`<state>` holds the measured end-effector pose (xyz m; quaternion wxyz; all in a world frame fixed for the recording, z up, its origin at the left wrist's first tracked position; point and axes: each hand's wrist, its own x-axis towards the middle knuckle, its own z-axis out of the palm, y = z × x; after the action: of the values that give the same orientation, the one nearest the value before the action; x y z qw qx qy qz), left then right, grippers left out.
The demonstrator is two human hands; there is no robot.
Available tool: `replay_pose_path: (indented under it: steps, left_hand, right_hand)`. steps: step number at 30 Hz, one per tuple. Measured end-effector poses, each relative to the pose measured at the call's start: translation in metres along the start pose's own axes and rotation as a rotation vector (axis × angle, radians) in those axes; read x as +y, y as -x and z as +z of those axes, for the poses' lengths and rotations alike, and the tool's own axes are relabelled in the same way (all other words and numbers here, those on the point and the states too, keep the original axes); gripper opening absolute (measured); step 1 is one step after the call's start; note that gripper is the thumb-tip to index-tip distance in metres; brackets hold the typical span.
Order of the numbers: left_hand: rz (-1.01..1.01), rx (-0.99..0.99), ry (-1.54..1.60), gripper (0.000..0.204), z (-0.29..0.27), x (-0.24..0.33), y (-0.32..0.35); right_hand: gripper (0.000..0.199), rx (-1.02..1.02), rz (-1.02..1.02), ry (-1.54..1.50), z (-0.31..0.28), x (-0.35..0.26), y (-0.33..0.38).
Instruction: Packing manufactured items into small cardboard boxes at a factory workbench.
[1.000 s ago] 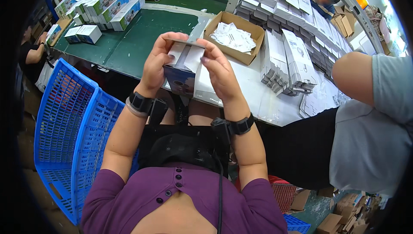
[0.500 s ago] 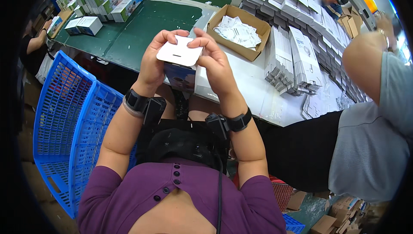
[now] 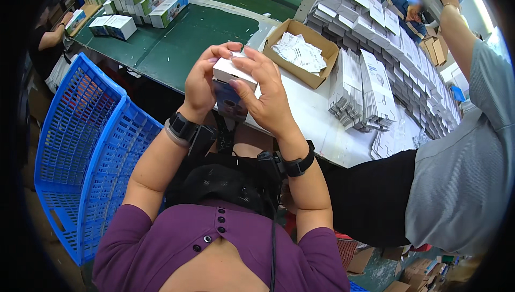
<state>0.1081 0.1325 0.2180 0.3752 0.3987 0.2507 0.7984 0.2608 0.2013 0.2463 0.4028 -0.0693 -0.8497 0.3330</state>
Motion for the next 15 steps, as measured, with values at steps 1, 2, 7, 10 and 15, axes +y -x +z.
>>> replay_pose_path:
  steps: [1, 2, 7, 10, 15]
  left_hand:
    - [0.018, -0.004, 0.014, 0.017, 0.0011, -0.0003, 0.0022]
    - [0.035, -0.007, 0.028, 0.018, 0.0020, -0.0009, 0.0040]
    - [0.133, -0.046, -0.031, 0.020, -0.0018, -0.0038, 0.0065]
    - [0.132, -0.039, -0.108, 0.018, 0.0013, -0.0028, 0.0061]
    - [0.200, -0.095, -0.106, 0.017, -0.0066, -0.0060, 0.0068]
  right_hand:
    - [0.030, -0.009, -0.005, -0.002, -0.0014, 0.0005, 0.0001]
    - [0.029, -0.017, -0.009, -0.004, -0.0022, 0.0015, 0.0004]
    - [0.028, -0.050, -0.038, 0.040, -0.0008, 0.0010, 0.0002]
    - [0.026, -0.030, 0.009, 0.008, 0.0001, 0.0001, 0.0010]
    - [0.026, -0.056, -0.059, 0.075, 0.0027, 0.0057, 0.0088]
